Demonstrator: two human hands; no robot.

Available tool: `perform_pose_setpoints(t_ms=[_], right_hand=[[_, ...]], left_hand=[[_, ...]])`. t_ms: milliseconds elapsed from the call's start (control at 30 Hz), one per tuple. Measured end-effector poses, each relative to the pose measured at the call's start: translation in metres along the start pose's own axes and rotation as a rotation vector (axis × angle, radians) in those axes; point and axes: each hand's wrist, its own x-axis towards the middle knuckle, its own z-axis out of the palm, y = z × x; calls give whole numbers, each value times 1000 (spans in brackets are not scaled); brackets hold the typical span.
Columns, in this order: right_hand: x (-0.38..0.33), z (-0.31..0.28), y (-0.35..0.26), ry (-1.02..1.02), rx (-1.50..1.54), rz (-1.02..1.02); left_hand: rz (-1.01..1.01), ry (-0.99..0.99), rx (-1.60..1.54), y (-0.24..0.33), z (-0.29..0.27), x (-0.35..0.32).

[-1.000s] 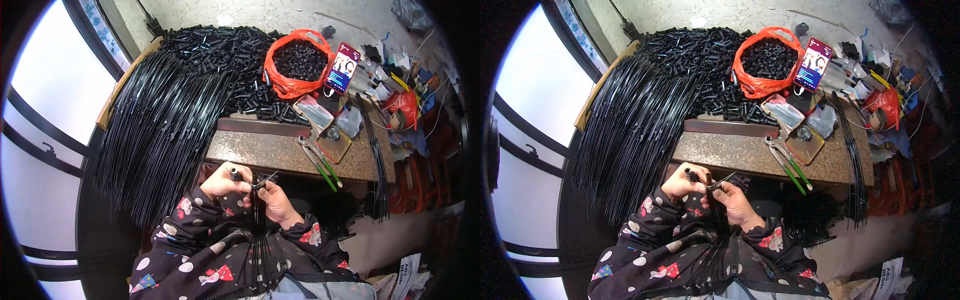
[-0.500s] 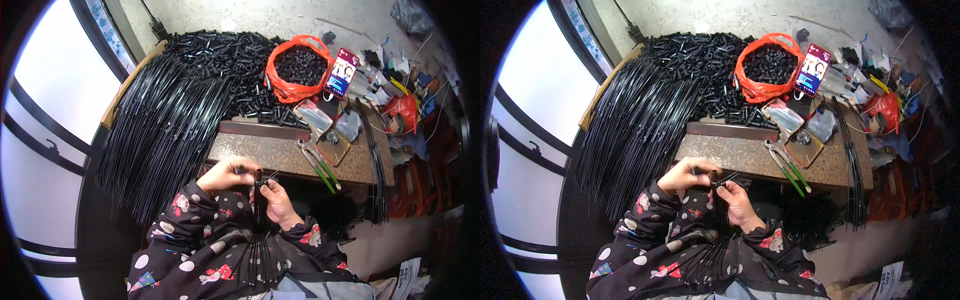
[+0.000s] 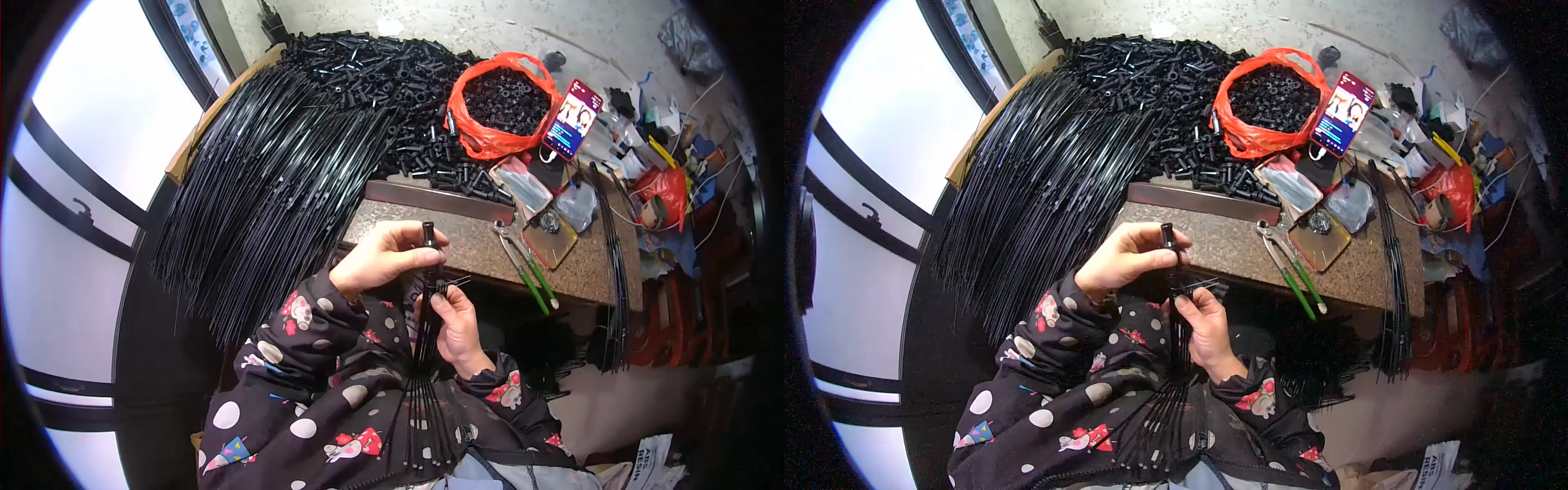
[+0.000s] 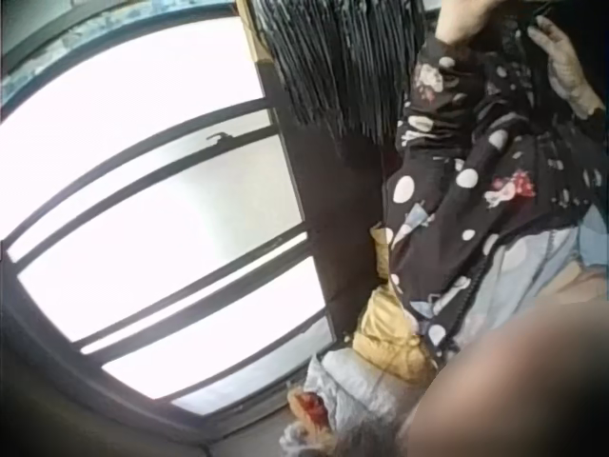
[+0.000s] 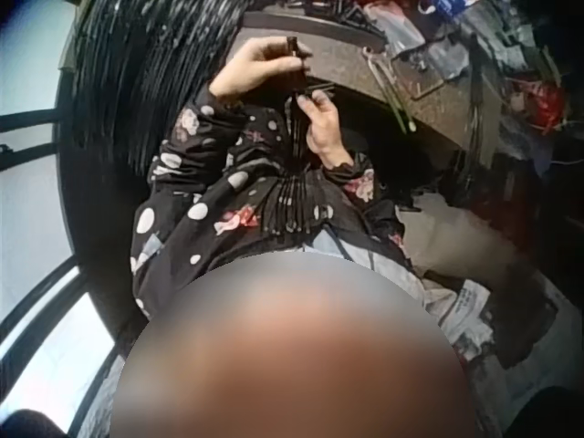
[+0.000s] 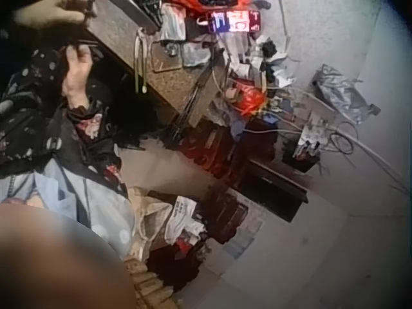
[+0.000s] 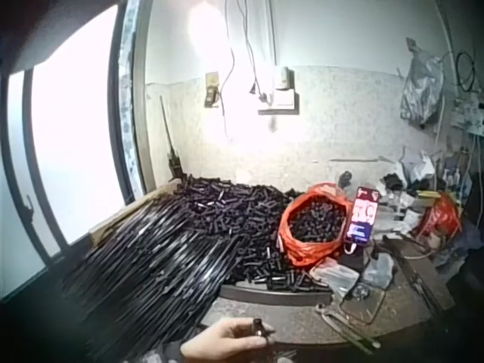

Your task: Assemble plastic components onto bundles of black cables at a factory workbench.

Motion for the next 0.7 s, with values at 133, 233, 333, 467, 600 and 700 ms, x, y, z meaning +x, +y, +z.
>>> perform_pose_setpoints(t_ms=[133, 233, 333, 467, 600, 700], right_hand=[[1, 0, -1, -24, -21, 35], [2, 0, 0, -50, -9, 46], [4, 1, -1, -55, -3, 53], [6, 2, -2, -49, 23, 64], [8, -2, -3, -96, -8, 82], [10, -5, 0, -62, 33, 65]], left_hand=[[23, -19, -65, 1, -3, -1], [24, -18, -70, -3, -6, -1], [143, 1, 111, -10, -10, 2], [48, -144, 267, -8, -15, 3], [26, -110, 209, -2, -9, 1], [194, 63, 690, 0, 3, -3]])
